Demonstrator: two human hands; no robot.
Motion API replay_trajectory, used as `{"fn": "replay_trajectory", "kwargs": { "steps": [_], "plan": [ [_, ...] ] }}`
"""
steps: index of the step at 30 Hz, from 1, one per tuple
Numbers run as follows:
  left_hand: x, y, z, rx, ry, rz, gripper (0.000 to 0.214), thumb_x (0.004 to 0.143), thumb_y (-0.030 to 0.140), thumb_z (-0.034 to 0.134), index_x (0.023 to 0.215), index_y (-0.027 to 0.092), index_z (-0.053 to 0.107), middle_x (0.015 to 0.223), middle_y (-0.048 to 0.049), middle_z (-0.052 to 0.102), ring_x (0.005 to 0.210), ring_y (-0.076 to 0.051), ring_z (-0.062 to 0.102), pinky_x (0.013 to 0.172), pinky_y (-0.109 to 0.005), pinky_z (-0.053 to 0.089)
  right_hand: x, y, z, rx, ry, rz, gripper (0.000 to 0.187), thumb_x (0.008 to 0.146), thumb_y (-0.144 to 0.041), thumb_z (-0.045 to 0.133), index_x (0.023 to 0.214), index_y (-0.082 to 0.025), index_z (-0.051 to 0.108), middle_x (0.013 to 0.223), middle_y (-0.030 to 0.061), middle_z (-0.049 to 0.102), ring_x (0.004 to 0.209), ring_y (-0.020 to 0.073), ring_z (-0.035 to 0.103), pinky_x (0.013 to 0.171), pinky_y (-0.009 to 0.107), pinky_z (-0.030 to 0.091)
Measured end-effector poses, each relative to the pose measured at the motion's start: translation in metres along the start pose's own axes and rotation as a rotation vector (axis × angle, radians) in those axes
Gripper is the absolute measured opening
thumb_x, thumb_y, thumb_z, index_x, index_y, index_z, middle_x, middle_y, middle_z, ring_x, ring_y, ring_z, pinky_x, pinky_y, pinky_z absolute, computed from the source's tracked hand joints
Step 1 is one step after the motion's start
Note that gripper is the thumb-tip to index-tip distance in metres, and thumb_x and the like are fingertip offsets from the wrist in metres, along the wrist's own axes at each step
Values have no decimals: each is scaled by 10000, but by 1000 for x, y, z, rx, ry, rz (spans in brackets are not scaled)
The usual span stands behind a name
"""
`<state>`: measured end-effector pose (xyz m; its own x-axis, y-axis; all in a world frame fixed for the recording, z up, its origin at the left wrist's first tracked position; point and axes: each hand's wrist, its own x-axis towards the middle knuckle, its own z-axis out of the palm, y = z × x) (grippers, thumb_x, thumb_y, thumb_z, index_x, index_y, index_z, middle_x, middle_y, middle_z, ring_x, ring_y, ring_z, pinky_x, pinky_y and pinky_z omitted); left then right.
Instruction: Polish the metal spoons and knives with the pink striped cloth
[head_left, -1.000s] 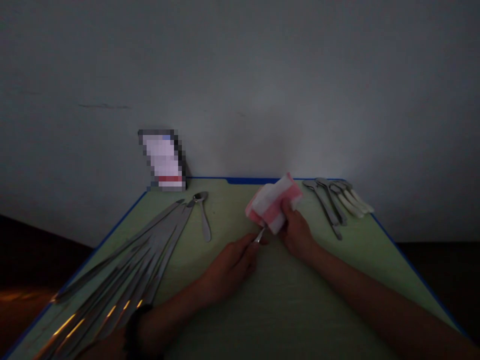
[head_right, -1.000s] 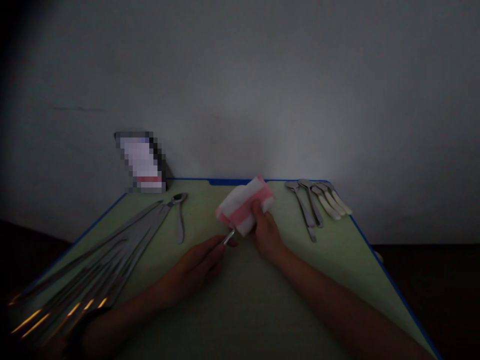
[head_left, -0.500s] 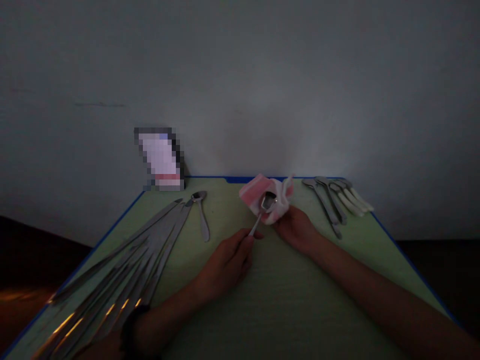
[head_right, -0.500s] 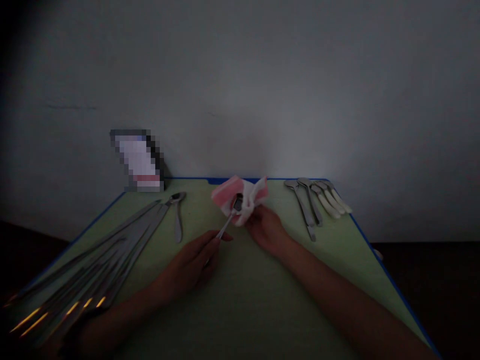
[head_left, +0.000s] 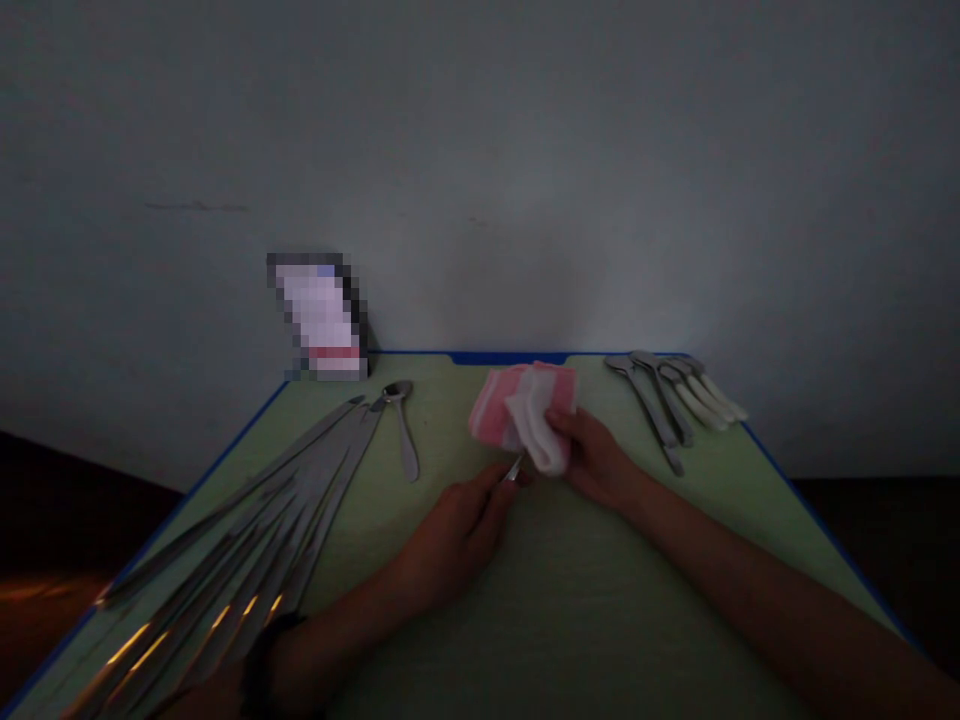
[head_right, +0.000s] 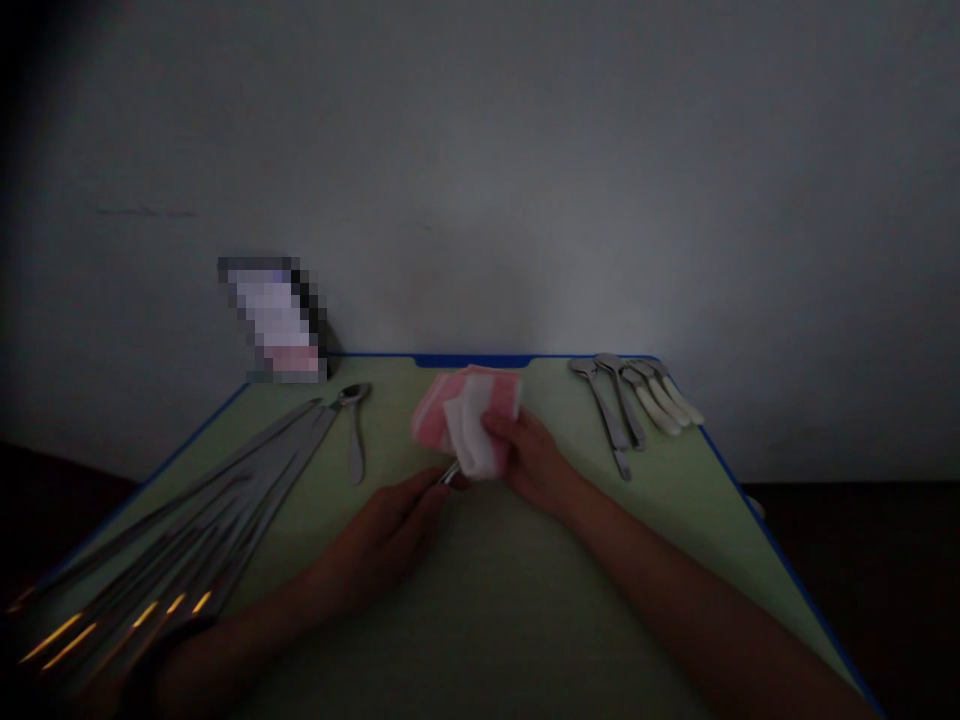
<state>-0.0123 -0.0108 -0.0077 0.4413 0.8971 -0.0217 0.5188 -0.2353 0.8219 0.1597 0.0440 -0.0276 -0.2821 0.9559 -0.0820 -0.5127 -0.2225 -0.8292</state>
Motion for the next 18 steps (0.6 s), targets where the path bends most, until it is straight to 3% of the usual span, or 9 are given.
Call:
{"fn": "replay_trajectory", "kwargs": {
  "steps": [4,8,12,18],
  "plan": [
    [-2,1,1,82,-35,35,299,920,320,308,1055,178,533,825,-21,628,699,-153,588,683,-271,423,0,11,-1,-182,91,-125,304,666,-343,667,911,-179,593,820,30,638,676,141,564,643,278,450],
    [-2,1,1,106,-58,31,298,920,331,299,1054,182,520,806,-23,634,697,-164,600,689,-281,436,0,15,-3,-267,136,-162,282,716,-431,602,791,-159,594,684,8,595,578,114,513,558,247,414],
    [-2,-1,2,86,-41,24,291,924,339,292,1009,183,523,819,-26,628,724,-163,595,691,-276,439,-1,15,-6,-390,181,-157,391,746,-526,511,702,-145,587,603,13,566,540,117,490,511,240,379],
    [-3,-3,2,59,-52,20,269,929,332,298,979,177,512,760,-7,603,640,-138,560,626,-248,417,-1,12,-7,-399,121,-118,376,720,-511,551,782,-146,615,641,30,606,638,159,550,574,266,423]
  ]
}}
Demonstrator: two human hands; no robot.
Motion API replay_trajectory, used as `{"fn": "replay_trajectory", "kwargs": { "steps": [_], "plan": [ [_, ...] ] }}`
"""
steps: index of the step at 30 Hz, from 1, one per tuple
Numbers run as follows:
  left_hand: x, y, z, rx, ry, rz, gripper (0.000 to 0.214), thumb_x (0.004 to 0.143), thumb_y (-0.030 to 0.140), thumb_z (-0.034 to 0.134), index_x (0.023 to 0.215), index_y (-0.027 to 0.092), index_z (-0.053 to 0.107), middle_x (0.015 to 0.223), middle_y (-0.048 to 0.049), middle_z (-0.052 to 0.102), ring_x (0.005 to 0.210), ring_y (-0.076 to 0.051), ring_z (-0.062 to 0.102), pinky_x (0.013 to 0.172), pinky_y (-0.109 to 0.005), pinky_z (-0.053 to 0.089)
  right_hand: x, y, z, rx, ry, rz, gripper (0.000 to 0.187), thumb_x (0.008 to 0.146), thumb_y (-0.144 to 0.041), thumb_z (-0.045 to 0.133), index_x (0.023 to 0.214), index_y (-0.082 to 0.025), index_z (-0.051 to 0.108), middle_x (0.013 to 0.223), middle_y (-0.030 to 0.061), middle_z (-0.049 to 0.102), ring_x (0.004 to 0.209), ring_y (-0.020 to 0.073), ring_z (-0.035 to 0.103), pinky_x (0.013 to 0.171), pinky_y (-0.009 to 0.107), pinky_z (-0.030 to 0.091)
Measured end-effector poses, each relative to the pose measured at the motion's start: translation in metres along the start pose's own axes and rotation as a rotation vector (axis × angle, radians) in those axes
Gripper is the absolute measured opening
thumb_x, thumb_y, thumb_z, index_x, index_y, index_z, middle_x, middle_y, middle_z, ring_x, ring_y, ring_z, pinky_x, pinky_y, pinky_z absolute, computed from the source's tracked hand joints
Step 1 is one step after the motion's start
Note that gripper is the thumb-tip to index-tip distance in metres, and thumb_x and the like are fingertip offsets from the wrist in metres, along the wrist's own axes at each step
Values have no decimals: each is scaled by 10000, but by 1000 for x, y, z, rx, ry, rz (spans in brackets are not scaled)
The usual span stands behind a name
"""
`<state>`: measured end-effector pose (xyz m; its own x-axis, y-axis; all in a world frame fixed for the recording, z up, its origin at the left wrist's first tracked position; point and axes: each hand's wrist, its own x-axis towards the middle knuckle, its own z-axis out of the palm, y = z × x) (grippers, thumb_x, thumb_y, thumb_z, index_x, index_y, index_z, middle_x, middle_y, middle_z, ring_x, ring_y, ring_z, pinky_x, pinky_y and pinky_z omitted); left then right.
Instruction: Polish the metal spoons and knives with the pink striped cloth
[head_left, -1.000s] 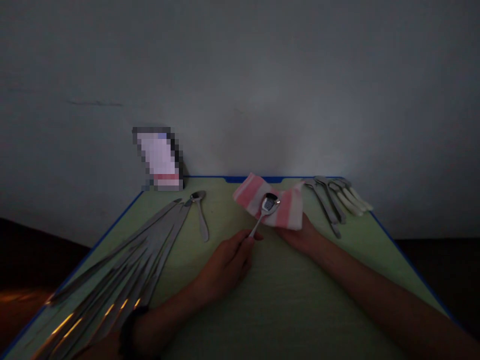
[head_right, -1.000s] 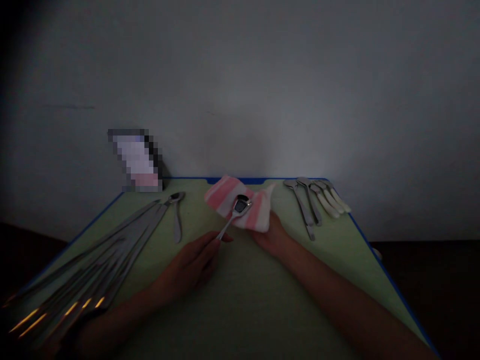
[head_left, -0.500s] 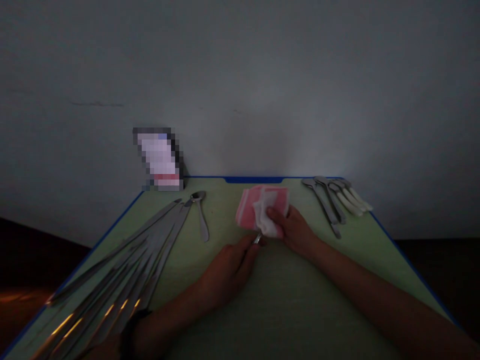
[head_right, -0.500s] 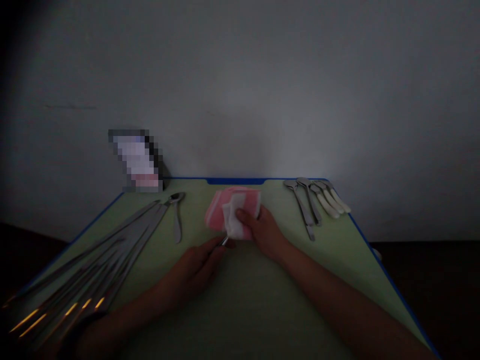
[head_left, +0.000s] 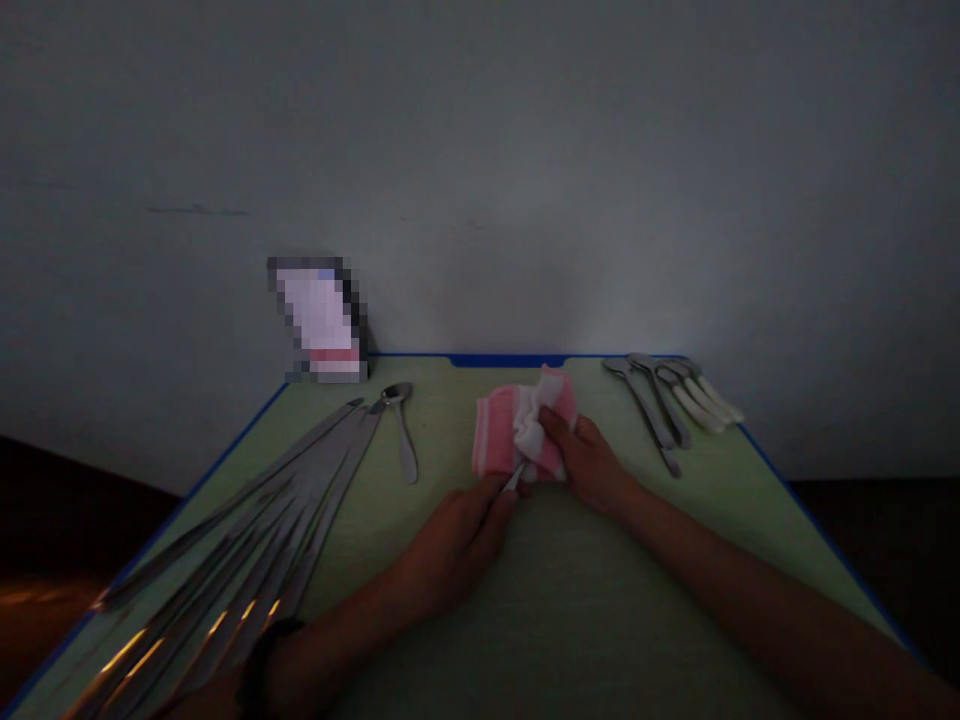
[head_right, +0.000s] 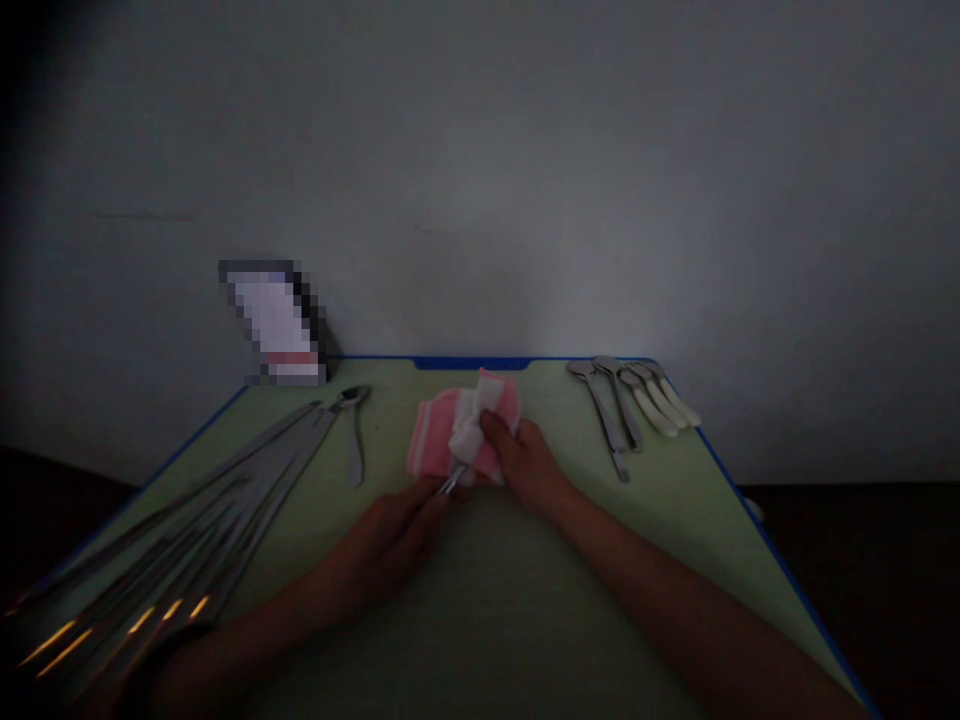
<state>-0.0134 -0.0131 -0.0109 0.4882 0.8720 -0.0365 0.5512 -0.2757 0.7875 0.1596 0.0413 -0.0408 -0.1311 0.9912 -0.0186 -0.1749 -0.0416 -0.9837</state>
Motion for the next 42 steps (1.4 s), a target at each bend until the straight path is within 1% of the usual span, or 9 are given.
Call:
{"fn": "replay_trajectory", "kwargs": {
  "steps": [6,14,17,23,26,31,34,38,42],
  "plan": [
    [1,-2,1,-15,8,7,266,929,324,292,962,177,512,762,-5,596,653,-138,558,628,-243,410,3,-1,-1,162,-146,49,276,651,-338,671,858,-165,610,758,18,640,665,134,570,656,275,453],
    [0,5,-2,-10,-6,-2,239,917,312,306,973,192,505,808,-13,619,713,-160,583,674,-263,420,2,-1,1,185,-83,41,254,667,-360,660,819,-163,609,722,19,632,625,135,556,625,282,456],
    [0,5,-1,-31,-6,1,246,923,323,303,964,194,508,766,0,602,663,-146,567,644,-256,413,1,-2,2,165,-43,37,226,672,-343,653,806,-165,613,707,11,623,613,131,542,619,279,449],
    [2,-2,2,-72,35,-16,263,931,327,284,962,181,501,784,-11,585,681,-143,543,642,-255,409,4,-3,1,432,-23,175,92,626,-222,588,695,-162,581,651,-4,598,618,136,541,588,261,441],
    [3,-3,1,-57,40,-21,262,929,334,293,941,175,500,738,-3,562,634,-134,518,613,-250,400,4,-2,0,394,-58,154,83,614,-196,601,688,-163,581,638,-11,591,607,127,539,581,251,431],
    [1,3,-3,-54,0,-12,250,928,322,292,988,178,487,736,3,564,629,-129,528,592,-236,398,1,-3,1,235,-148,53,214,661,-321,656,780,-149,611,698,10,614,594,109,528,582,252,420],
    [0,5,-3,-49,-5,-12,246,921,321,301,1006,184,486,750,0,577,634,-132,540,597,-238,406,0,-2,2,170,-103,31,267,653,-381,670,773,-151,606,668,1,603,570,102,513,548,241,399],
    [0,5,-2,-39,-10,-12,245,910,327,323,957,180,513,738,-4,569,637,-139,534,609,-250,405,-1,0,1,12,9,13,369,712,-508,575,646,-145,573,531,-17,531,470,87,435,445,223,315],
    [1,6,-3,-218,-2,-71,266,897,367,336,850,186,526,619,22,498,550,-118,475,516,-221,380,0,1,1,25,60,60,452,729,-579,506,562,-160,537,439,-25,453,415,83,379,423,233,296]
  ]
}}
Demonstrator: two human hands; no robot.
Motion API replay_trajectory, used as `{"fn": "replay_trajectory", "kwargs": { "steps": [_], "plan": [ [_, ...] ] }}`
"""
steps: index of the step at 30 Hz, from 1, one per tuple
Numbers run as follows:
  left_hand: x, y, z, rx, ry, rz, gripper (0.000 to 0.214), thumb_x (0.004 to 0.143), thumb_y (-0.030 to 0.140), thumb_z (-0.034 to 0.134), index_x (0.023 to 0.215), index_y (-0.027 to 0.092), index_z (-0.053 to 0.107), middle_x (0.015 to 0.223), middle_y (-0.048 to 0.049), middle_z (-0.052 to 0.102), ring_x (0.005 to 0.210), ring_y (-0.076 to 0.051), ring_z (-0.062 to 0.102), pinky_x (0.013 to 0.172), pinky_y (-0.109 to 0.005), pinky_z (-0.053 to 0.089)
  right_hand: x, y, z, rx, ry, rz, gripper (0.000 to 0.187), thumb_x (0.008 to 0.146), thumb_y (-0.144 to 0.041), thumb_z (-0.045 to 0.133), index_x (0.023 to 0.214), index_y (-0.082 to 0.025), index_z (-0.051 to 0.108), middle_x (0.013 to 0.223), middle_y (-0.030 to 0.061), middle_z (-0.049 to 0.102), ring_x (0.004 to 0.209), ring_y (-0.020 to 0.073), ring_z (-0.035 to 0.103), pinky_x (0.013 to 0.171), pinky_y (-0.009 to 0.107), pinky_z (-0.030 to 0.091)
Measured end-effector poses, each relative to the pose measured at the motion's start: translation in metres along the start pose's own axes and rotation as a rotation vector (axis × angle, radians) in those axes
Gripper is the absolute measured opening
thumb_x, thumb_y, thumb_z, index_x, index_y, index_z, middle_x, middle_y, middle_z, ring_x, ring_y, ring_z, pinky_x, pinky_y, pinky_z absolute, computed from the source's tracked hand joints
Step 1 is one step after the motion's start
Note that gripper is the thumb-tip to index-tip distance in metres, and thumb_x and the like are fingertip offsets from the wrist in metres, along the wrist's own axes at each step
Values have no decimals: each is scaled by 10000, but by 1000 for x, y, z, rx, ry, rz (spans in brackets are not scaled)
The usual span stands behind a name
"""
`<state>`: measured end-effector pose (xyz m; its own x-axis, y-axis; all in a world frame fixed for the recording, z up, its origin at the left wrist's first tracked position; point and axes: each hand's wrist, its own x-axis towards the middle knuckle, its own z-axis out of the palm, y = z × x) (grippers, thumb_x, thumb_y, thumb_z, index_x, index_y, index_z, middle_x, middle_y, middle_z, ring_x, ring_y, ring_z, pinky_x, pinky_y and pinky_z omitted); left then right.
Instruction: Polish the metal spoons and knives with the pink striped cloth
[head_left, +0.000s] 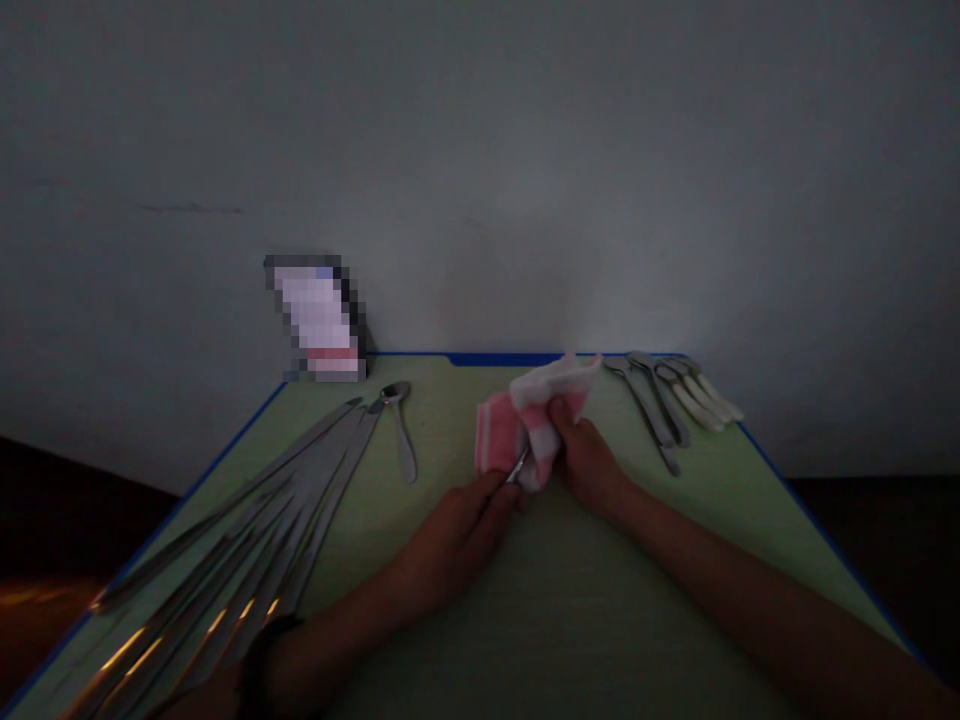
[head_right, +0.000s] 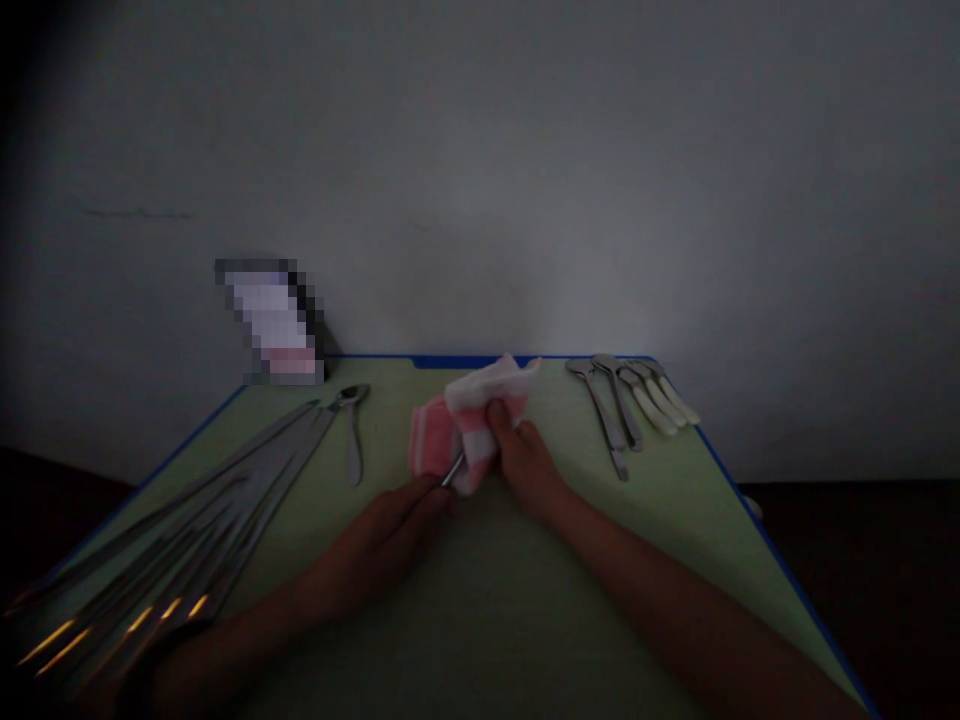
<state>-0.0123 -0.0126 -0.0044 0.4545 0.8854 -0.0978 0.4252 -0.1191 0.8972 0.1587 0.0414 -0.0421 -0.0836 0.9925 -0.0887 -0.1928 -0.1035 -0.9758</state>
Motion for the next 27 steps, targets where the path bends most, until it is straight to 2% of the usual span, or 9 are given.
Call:
{"fn": "replay_trajectory", "kwargs": {
  "steps": [3,6,8,12,16,19,23,27],
  "plan": [
    [1,-2,0,-136,-4,-43,316,909,407,280,851,184,496,536,56,392,458,-92,396,417,-189,330,4,-3,1,208,-155,59,392,763,-544,488,725,-167,590,527,-4,538,493,121,476,505,256,388],
    [2,-6,1,-299,23,-83,297,907,423,293,885,182,465,525,82,332,396,-67,323,357,-163,288,7,-9,0,414,-331,136,279,800,-414,481,922,-183,579,713,22,623,640,156,558,621,295,446],
    [2,-8,2,-398,49,-97,277,899,427,321,892,185,455,520,93,312,372,-56,285,337,-151,276,7,-13,-2,510,-377,196,269,819,-363,433,978,-186,560,796,35,638,702,168,574,673,322,457],
    [2,-10,3,-418,51,-110,285,899,437,312,906,192,458,516,98,313,369,-56,281,335,-146,280,7,-19,-6,632,-370,231,288,838,-342,357,985,-184,549,879,51,640,767,181,580,717,353,463],
    [1,-8,1,-292,-17,-124,300,902,435,304,933,188,472,529,87,327,398,-66,317,354,-157,261,8,-18,-5,665,-281,214,223,795,-245,379,902,-181,564,884,50,641,808,191,580,744,356,466],
    [-1,-5,-1,-172,-60,-74,262,890,407,358,929,185,491,574,66,383,475,-80,373,414,-170,302,10,-15,-3,677,-221,192,207,758,-201,400,864,-183,577,851,34,645,820,186,579,789,349,460],
    [-4,-1,-6,-72,-82,-2,218,857,360,443,999,206,506,673,40,461,586,-107,426,510,-197,357,11,-18,-1,630,-204,104,176,757,-312,450,822,-208,577,882,18,640,868,189,566,836,351,442],
    [-5,-2,-7,-194,-164,-41,287,888,325,376,1138,202,443,596,62,388,522,-98,383,468,-189,321,8,-28,2,659,-232,80,294,765,-471,454,856,-224,586,931,15,631,926,200,543,829,357,443]
  ]
}}
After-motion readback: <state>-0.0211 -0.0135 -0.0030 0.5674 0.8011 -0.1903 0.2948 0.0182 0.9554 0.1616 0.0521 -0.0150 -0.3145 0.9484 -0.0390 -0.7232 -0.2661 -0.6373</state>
